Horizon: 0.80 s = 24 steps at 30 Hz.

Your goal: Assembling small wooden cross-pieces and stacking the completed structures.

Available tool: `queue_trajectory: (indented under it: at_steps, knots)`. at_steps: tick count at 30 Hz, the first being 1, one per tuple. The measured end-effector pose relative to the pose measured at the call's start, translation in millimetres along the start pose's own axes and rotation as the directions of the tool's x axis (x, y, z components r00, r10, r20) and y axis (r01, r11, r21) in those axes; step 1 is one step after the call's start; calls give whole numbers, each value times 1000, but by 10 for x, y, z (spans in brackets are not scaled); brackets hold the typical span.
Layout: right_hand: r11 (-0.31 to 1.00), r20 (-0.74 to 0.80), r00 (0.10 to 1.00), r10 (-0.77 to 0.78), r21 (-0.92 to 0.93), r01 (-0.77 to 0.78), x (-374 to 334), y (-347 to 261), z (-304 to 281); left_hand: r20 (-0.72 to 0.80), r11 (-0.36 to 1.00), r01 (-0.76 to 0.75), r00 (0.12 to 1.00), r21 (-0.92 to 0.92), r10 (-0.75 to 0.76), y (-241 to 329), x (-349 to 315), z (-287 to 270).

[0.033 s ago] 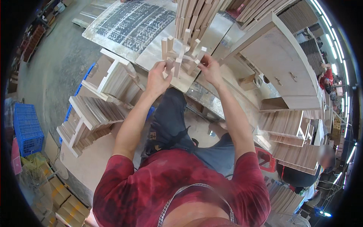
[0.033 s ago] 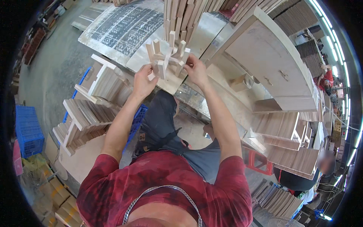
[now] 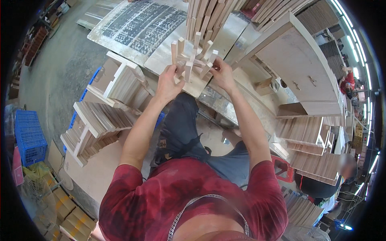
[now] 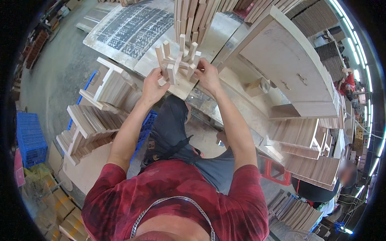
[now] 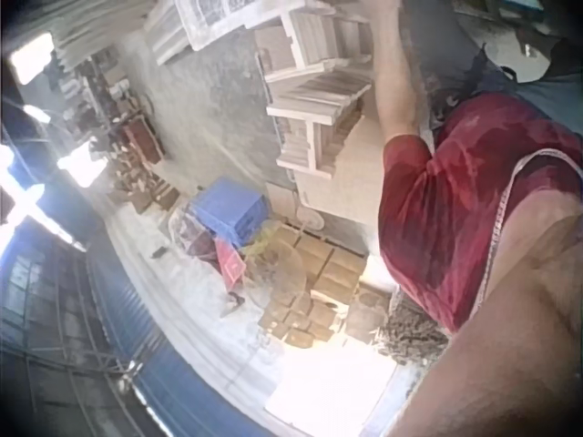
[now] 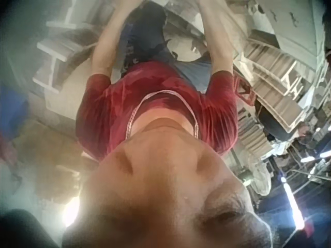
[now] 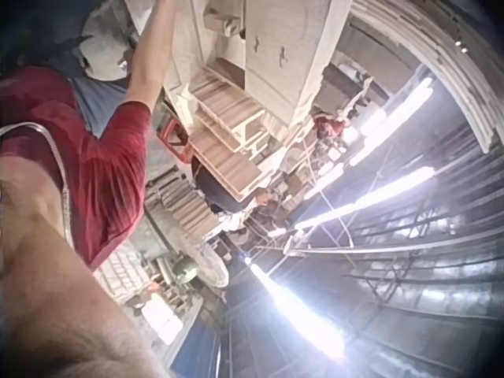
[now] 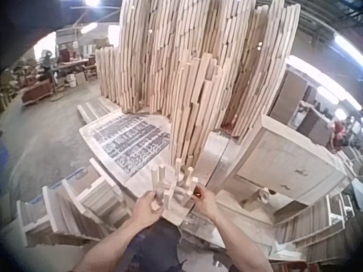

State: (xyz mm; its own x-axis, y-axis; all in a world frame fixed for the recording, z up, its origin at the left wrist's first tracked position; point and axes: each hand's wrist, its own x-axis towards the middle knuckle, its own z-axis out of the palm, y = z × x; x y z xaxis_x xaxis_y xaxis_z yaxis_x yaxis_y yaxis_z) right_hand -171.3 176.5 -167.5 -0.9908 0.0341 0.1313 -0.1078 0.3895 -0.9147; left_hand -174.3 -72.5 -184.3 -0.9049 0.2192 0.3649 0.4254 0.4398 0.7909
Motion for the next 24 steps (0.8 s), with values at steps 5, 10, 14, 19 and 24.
queue_trajectory:
  at_steps: [5, 10, 14, 19, 24]
  knots:
    - [983, 83, 996, -34, -179, 48, -152, 100, 67, 14, 992, 50, 999, 112, -52, 142, -48, 86]
    - [925, 63, 998, -12, -379, 35, -202, 59, 224, -37, 982, 98, 995, 163, -94, 47, 36, 202]
    - [928, -88, 993, 73, -358, -100, -167, -30, 427, -84, 970, 92, 994, 224, -74, -218, 56, 184]
    - [896, -157, 978, -137, -440, 55, -813, -118, 43, 78, 998, -49, 996, -34, 51, -297, 28, 160]
    - [975, -429, 901, 68, -162, -151, -2809, -167, -870, 0, 993, 10, 1000, -114, -10, 322, -714, 351]
